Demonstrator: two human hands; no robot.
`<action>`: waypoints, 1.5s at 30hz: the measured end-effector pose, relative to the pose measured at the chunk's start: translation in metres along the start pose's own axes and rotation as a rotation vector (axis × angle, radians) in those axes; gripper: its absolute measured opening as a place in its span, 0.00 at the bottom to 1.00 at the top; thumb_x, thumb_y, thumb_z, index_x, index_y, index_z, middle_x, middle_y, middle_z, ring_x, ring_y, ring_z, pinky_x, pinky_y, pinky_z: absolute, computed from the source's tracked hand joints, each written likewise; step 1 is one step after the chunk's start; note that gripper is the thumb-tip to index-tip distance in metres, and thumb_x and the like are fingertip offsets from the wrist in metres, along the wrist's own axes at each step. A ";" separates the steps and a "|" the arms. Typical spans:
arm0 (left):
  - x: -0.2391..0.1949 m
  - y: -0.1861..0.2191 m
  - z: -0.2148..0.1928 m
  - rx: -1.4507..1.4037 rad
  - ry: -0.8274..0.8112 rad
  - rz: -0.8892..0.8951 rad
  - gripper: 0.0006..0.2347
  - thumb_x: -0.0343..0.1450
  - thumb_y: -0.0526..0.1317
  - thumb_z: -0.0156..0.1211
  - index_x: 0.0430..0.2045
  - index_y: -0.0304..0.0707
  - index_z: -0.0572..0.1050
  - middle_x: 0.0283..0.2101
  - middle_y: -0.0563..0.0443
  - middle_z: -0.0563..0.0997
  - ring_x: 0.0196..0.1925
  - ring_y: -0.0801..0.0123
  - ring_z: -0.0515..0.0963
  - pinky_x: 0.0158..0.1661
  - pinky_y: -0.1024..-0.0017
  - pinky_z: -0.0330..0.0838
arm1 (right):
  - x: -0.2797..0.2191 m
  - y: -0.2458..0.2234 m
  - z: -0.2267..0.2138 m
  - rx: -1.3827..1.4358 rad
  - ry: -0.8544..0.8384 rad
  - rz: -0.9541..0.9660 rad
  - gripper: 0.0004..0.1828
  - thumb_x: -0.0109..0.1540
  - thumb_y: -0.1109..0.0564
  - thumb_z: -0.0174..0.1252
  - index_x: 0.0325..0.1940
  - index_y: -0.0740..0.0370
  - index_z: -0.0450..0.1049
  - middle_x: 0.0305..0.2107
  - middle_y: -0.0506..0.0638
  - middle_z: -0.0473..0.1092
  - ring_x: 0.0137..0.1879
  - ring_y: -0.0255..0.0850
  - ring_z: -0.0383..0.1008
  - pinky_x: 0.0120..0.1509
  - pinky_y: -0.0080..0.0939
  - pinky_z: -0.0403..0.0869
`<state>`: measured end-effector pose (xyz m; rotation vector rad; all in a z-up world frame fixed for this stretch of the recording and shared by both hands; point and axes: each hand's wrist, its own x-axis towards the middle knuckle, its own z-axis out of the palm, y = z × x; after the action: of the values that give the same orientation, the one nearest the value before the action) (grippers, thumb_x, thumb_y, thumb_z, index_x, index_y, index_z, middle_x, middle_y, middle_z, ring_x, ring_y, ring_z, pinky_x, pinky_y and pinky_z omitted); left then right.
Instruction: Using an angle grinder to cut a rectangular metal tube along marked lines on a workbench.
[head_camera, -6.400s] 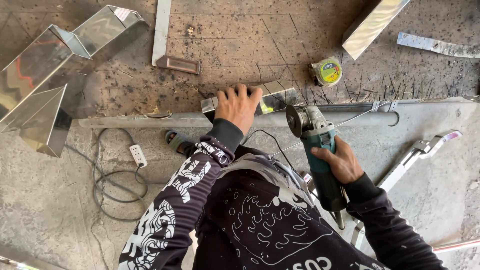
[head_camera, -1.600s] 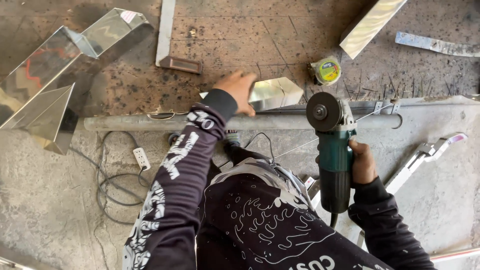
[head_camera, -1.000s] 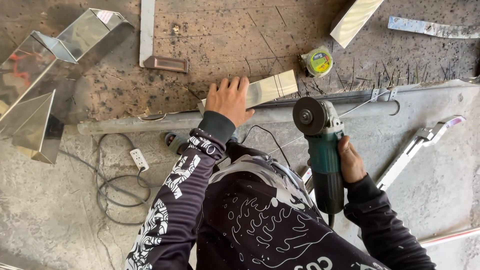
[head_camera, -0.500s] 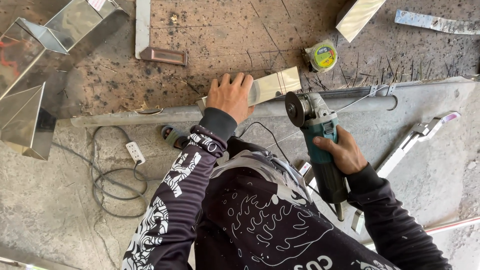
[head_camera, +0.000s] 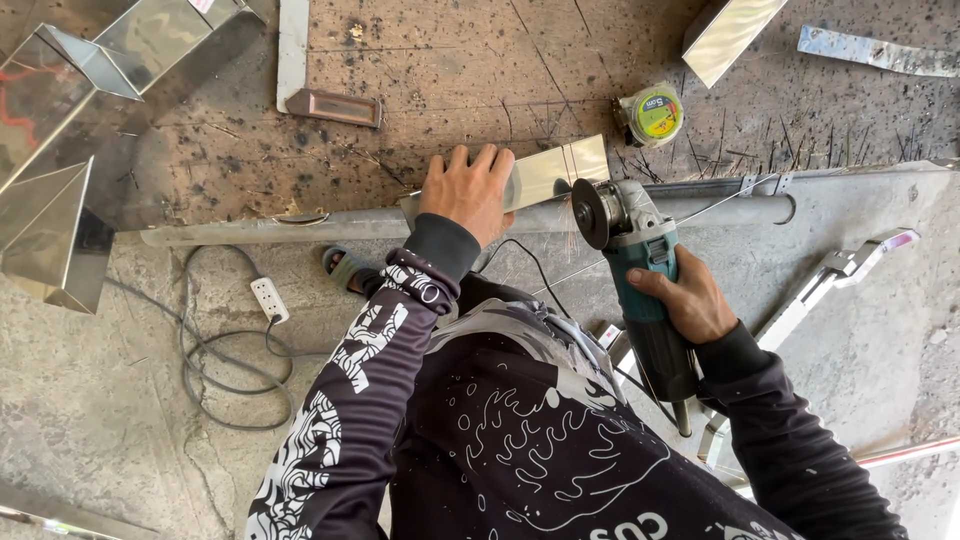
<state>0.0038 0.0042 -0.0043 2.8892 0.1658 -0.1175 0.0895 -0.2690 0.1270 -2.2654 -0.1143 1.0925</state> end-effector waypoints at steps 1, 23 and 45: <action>0.001 0.000 0.001 0.004 0.003 -0.002 0.31 0.65 0.56 0.71 0.58 0.44 0.65 0.52 0.46 0.71 0.51 0.50 0.75 0.45 0.50 0.72 | 0.000 0.000 0.000 -0.005 -0.002 0.005 0.26 0.56 0.42 0.70 0.42 0.65 0.72 0.27 0.56 0.70 0.38 0.49 0.72 0.45 0.50 0.71; 0.027 -0.016 -0.015 -0.260 -0.228 -0.110 0.30 0.61 0.61 0.67 0.51 0.47 0.68 0.51 0.50 0.75 0.54 0.48 0.78 0.48 0.46 0.72 | -0.019 0.016 0.000 0.095 -0.004 0.058 0.35 0.56 0.34 0.67 0.44 0.71 0.72 0.25 0.62 0.69 0.34 0.55 0.71 0.42 0.61 0.70; 0.009 0.008 -0.015 -0.069 -0.056 0.034 0.36 0.57 0.50 0.77 0.56 0.42 0.63 0.46 0.39 0.76 0.43 0.37 0.81 0.46 0.47 0.69 | -0.016 0.009 0.007 0.082 0.020 0.005 0.28 0.56 0.39 0.70 0.38 0.66 0.70 0.23 0.57 0.67 0.32 0.50 0.71 0.39 0.53 0.70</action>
<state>0.0146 0.0011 0.0113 2.8155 0.1079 -0.1821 0.0728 -0.2778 0.1299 -2.2038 -0.0542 1.0583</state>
